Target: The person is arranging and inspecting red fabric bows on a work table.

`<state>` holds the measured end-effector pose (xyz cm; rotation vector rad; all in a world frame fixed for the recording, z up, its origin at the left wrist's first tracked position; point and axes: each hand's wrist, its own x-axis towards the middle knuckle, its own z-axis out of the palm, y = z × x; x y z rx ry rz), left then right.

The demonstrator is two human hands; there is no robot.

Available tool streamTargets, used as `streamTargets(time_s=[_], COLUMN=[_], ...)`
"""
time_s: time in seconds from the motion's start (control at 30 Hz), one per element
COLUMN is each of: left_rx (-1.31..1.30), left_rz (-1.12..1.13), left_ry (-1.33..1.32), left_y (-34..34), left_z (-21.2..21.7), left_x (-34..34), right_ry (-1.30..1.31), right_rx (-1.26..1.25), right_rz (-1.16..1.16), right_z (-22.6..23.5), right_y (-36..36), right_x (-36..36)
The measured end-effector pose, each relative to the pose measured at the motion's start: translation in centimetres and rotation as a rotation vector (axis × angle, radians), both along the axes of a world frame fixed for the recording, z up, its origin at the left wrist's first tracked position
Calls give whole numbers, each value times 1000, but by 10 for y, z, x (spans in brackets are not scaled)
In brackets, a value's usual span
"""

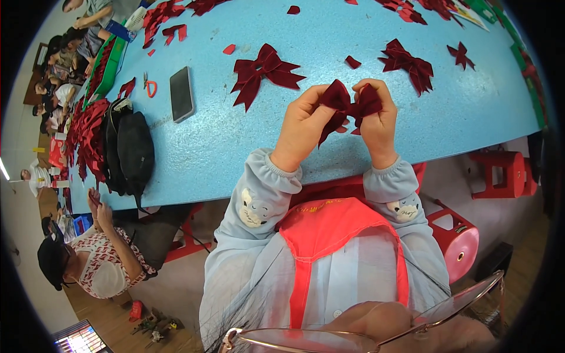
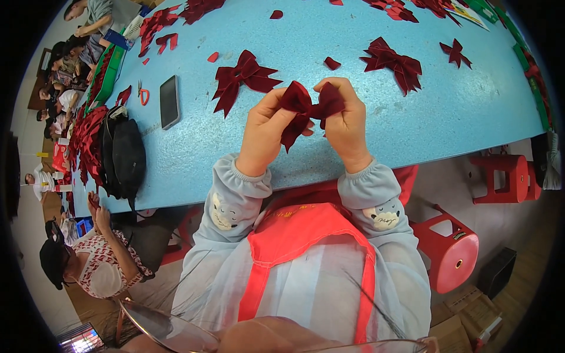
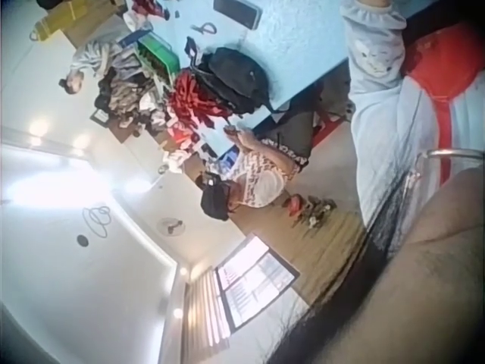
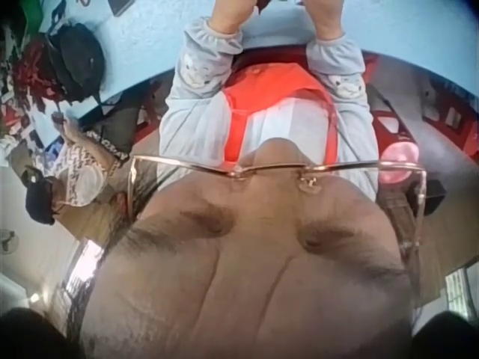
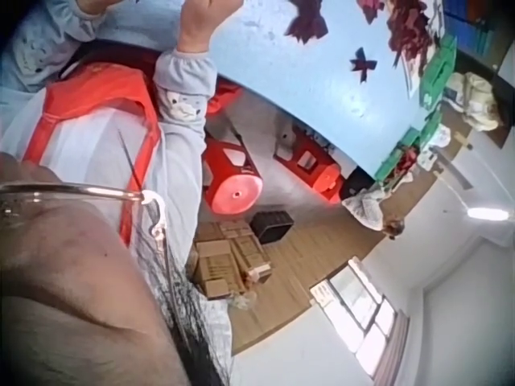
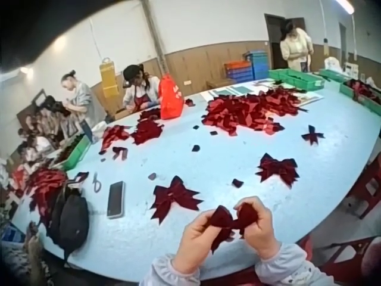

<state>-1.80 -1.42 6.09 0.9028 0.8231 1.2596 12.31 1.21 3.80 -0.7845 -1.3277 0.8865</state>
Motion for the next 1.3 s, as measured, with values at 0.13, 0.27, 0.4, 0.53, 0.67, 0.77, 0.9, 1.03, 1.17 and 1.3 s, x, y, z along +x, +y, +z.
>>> streamTargets(time_s=[0.13, 0.27, 0.4, 0.53, 0.67, 0.77, 0.9, 1.03, 1.17, 1.3], left_rx=[71, 166, 193, 303, -25, -73, 30, 124, 231, 418], left_rz=[-136, -95, -66, 56, -45, -172, -279, -294, -249, -91], left_ry=[18, 26, 161, 342, -185, -118, 140, 48, 107, 179], left_y=[-1, -4, -3, -1, 3, 6, 10, 9, 11, 7], left_z=[7, 6, -7, -14, -5, 6, 8, 5, 2, 3], left_x=[-7, -10, -10, -2, 5, 5, 0, 7, 10, 17], right_ry=[-77, -105, -81, -15, 49, 116, 77, -186, -243, -265], right_rx=[63, 11, -26, -7, 1, -35, -36, 182, 273, 161], right_rz=[77, 120, 123, 118, 148, 194, 283, 108, -15, 9], right_z=[1, 2, 0, -4, -5, -3, 2, 7, 10, 12], right_y=[3, 2, 3, 4, 4, 5, 15, 18, 17, 14], right_x=[7, 9, 5, 3, 2, 8, 21, 25, 22, 19])
